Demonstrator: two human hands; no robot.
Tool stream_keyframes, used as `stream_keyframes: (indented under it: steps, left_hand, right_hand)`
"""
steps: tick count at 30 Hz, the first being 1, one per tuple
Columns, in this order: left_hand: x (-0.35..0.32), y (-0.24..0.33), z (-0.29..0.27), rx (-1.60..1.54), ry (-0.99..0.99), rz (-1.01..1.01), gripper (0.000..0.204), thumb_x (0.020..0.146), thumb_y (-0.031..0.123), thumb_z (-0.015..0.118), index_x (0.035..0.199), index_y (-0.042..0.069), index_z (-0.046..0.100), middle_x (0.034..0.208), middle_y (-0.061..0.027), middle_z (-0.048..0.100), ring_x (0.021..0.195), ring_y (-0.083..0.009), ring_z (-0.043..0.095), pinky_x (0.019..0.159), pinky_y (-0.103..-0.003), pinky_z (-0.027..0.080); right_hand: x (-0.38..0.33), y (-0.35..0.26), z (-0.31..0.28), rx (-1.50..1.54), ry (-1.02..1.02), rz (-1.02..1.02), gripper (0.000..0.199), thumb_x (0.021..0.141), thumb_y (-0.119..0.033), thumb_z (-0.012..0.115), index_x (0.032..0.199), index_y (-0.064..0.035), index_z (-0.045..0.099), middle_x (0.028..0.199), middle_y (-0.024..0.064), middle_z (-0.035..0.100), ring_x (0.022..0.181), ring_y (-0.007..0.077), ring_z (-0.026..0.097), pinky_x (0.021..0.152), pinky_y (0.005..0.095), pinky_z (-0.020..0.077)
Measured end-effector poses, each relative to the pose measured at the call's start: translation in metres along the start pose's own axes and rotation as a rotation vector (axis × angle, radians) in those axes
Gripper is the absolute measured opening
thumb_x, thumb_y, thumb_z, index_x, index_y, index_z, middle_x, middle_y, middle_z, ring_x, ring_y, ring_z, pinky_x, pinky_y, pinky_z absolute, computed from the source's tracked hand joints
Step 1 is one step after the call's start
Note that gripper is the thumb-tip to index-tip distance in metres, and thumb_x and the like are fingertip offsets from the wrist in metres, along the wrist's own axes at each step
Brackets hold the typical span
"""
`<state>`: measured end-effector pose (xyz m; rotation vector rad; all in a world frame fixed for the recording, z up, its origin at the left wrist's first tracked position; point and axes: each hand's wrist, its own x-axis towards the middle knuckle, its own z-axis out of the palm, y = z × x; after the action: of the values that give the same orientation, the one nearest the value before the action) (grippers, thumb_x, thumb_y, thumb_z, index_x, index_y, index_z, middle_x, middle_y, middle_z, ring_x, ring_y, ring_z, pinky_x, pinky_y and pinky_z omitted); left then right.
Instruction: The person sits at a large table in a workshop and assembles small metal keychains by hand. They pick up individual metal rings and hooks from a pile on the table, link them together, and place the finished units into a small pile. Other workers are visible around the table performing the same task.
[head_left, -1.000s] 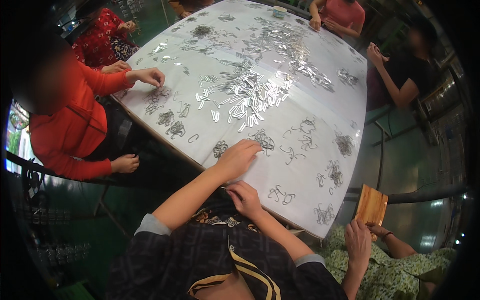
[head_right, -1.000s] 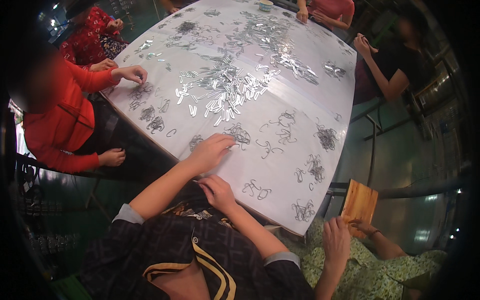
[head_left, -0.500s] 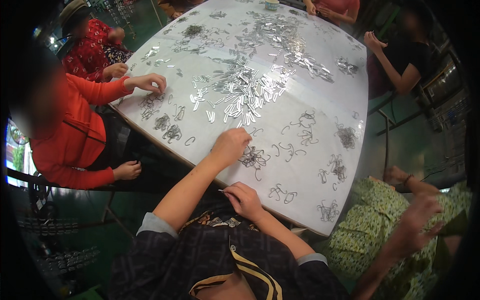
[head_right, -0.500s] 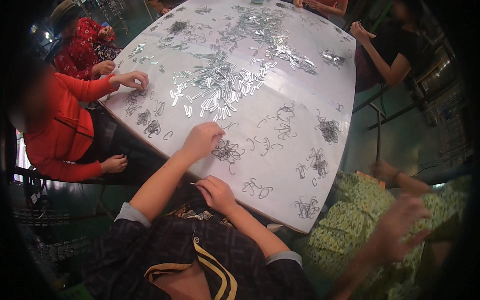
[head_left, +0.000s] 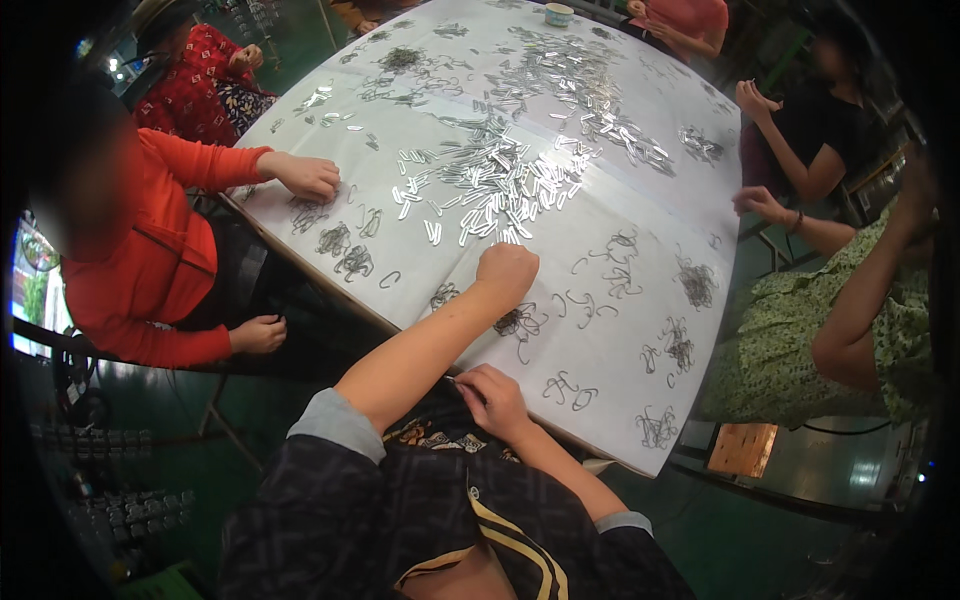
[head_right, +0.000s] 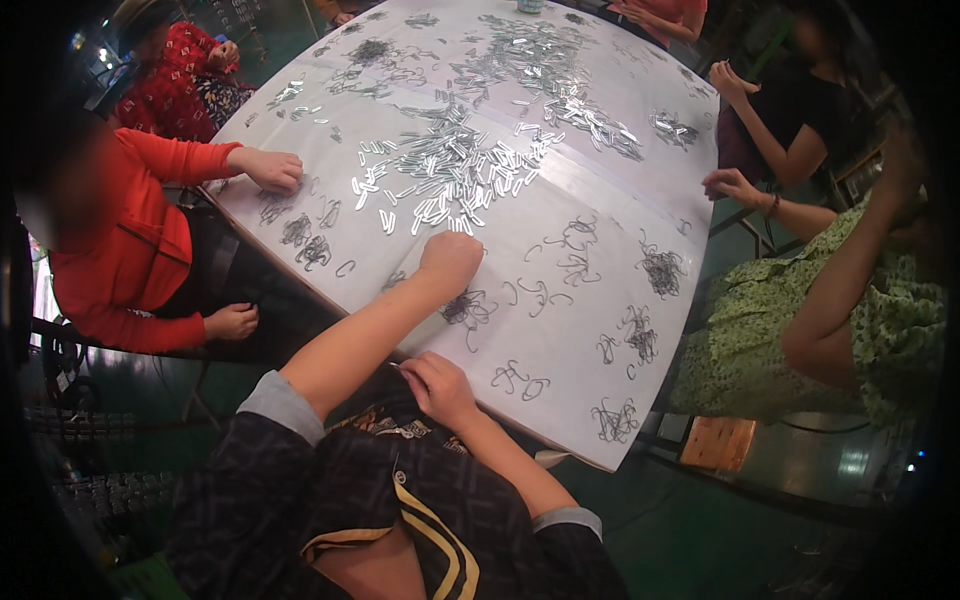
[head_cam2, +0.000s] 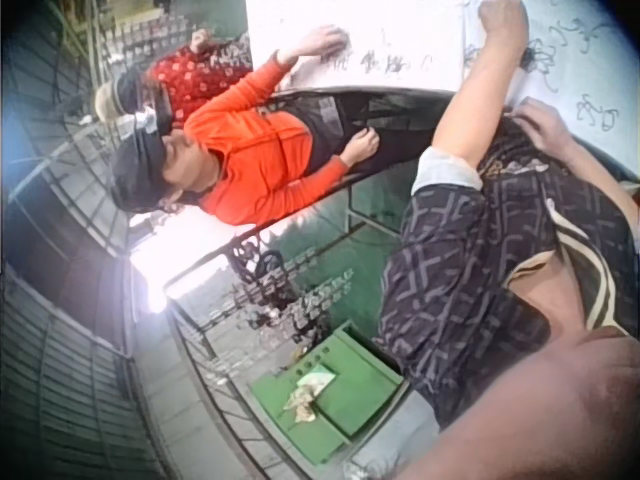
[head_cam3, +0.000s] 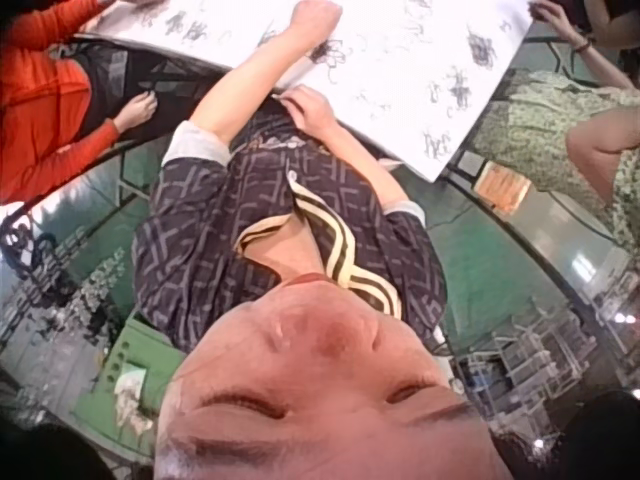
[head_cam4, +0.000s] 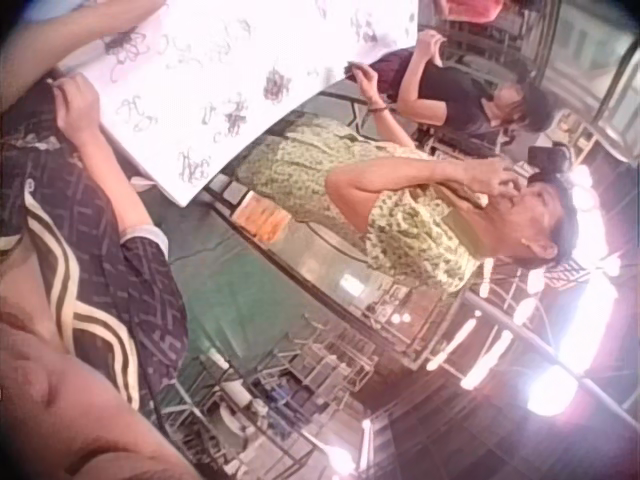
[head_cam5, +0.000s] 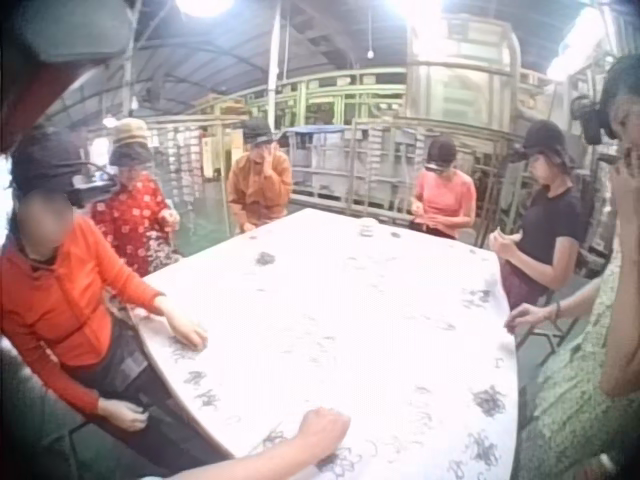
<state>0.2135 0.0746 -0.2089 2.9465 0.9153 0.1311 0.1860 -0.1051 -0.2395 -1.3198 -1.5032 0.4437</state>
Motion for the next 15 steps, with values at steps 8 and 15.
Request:
stream_keyframes:
  steps: [8,15]
  left_hand:
    - [-0.025,-0.031,-0.022,-0.497,0.031,-0.194,0.006,0.070,0.008,0.064,0.069,0.002,0.065,0.072,-0.0139,0.068,0.064,-0.0205,0.066,0.058,-0.032,0.052]
    - [-0.126,-0.069,-0.046,-1.454,-0.259,-0.245,0.004,0.076,-0.002,0.059,0.076,0.002,0.058,0.076,-0.0066,0.067,0.064,-0.0093,0.058,0.058,-0.024,0.047]
  right_hand:
    - [-0.001,0.001,0.001,0.048,0.026,0.082,0.011,0.079,0.001,0.068,0.090,-0.0020,0.065,0.080,0.0114,0.061,0.067,0.0276,0.061,0.060,0.0343,0.0488]
    - [-0.001,-0.001,0.004,0.061,0.047,0.112,0.012,0.078,0.001,0.069,0.089,-0.0022,0.066,0.080,0.0093,0.063,0.061,0.0215,0.061,0.057,0.0302,0.0485]
